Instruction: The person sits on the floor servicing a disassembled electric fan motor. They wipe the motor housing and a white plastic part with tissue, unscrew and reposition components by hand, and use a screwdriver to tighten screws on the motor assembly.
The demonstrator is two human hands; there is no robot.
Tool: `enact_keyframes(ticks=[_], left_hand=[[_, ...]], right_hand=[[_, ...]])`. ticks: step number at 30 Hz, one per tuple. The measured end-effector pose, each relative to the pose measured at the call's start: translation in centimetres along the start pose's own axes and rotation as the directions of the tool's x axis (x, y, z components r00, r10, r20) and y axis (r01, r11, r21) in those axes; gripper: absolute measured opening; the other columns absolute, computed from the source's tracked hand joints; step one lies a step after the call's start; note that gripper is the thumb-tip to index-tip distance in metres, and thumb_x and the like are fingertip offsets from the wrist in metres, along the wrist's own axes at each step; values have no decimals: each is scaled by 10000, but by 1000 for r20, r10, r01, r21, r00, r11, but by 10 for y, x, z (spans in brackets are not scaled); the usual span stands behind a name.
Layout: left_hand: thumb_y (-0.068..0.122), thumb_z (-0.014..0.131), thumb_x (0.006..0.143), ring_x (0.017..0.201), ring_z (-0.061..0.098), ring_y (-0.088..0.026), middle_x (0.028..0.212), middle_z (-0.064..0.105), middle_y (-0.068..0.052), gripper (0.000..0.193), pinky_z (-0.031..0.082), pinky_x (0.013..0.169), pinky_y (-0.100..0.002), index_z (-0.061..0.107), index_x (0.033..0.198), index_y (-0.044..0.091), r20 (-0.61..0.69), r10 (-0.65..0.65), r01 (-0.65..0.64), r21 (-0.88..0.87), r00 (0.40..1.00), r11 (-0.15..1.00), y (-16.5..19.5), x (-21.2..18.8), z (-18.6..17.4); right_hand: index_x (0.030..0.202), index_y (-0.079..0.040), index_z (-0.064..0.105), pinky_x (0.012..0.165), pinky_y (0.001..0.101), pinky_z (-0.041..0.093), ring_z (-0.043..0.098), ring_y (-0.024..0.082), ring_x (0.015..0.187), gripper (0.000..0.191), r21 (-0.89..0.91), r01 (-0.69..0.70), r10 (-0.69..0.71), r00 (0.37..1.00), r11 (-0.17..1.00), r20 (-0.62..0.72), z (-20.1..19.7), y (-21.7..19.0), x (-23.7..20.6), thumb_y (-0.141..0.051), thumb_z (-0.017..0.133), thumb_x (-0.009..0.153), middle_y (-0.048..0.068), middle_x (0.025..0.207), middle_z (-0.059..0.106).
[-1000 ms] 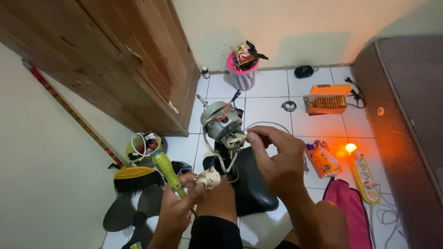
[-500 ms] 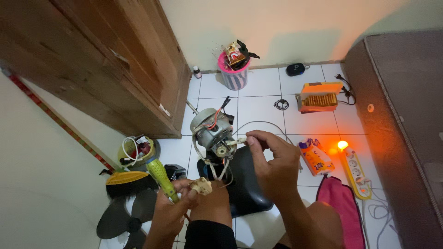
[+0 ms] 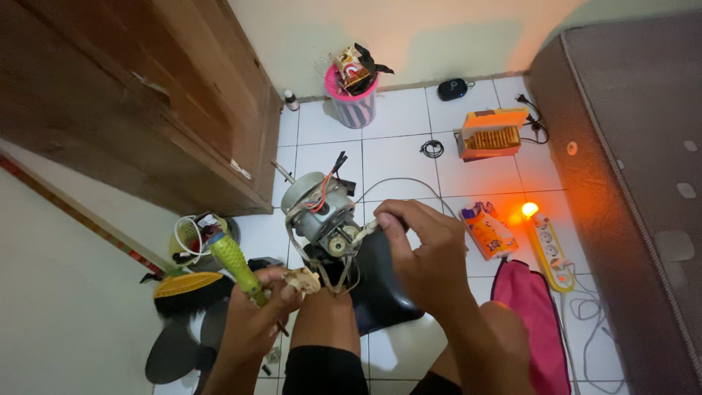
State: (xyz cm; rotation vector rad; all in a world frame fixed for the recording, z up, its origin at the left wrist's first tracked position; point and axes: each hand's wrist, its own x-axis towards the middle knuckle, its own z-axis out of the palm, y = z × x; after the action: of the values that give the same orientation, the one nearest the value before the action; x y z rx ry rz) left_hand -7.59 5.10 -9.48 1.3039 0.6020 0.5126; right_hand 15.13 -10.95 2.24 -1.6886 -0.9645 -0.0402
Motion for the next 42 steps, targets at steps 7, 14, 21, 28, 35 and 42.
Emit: enact_keyframes(ticks=[7, 14, 21, 28, 35, 42], left_hand=[[165, 720, 907, 515, 484, -66, 692, 615, -49, 360, 358, 444, -233, 627, 1146, -88, -48, -2, 0, -54, 999, 999, -6, 0, -3], [208, 727, 899, 512, 445, -74, 658, 588, -34, 386, 311, 459, -232, 667, 1091, -122, -29, -59, 57, -64, 998, 996, -2, -3, -3], [168, 726, 919, 541, 442, -84, 632, 532, -16, 333, 332, 503, -252, 672, 1077, -121, -4, -4, 3, -72, 1000, 997, -3, -3, 0], [157, 692, 897, 616, 548, -116, 677, 608, -48, 291, 428, 556, -277, 679, 1058, -85, -31, -59, 58, -31, 998, 998, 1, -4, 6], [161, 705, 962, 665, 555, -126, 717, 598, -64, 293, 450, 611, -287, 702, 1066, -113, 49, 15, -13, -53, 999, 999, -2, -5, 6], [150, 687, 895, 654, 625, -143, 711, 652, -72, 293, 513, 596, -299, 665, 1074, -80, -88, -78, 81, 34, 993, 996, -3, -3, 5]], right_hand=[[949, 5, 714, 668, 292, 541, 703, 203, 695, 71, 61, -11, 5, 996, 998, 94, 3, -1, 7, -53, 691, 914, 105, 824, 738], [971, -5, 727, 687, 289, 541, 710, 178, 712, 93, 39, -9, 7, 998, 999, 59, 3, 1, 7, -76, 688, 924, 95, 837, 749], [955, -3, 726, 698, 279, 551, 717, 164, 701, 98, 55, -69, 66, 997, 996, 48, 4, 5, 5, -84, 680, 925, 79, 809, 749], [955, -2, 718, 710, 277, 542, 726, 174, 737, 124, 44, -22, 18, 997, 999, 75, 1, 3, 5, -107, 653, 935, 88, 843, 748], [946, -5, 713, 653, 303, 515, 694, 229, 704, 96, 12, 21, -22, 992, 1000, 125, -5, -3, 4, -85, 664, 926, 110, 834, 728], [955, 7, 687, 675, 314, 531, 690, 241, 720, 67, 74, 86, -97, 983, 994, 156, -3, -4, 8, -46, 663, 922, 111, 838, 714]])
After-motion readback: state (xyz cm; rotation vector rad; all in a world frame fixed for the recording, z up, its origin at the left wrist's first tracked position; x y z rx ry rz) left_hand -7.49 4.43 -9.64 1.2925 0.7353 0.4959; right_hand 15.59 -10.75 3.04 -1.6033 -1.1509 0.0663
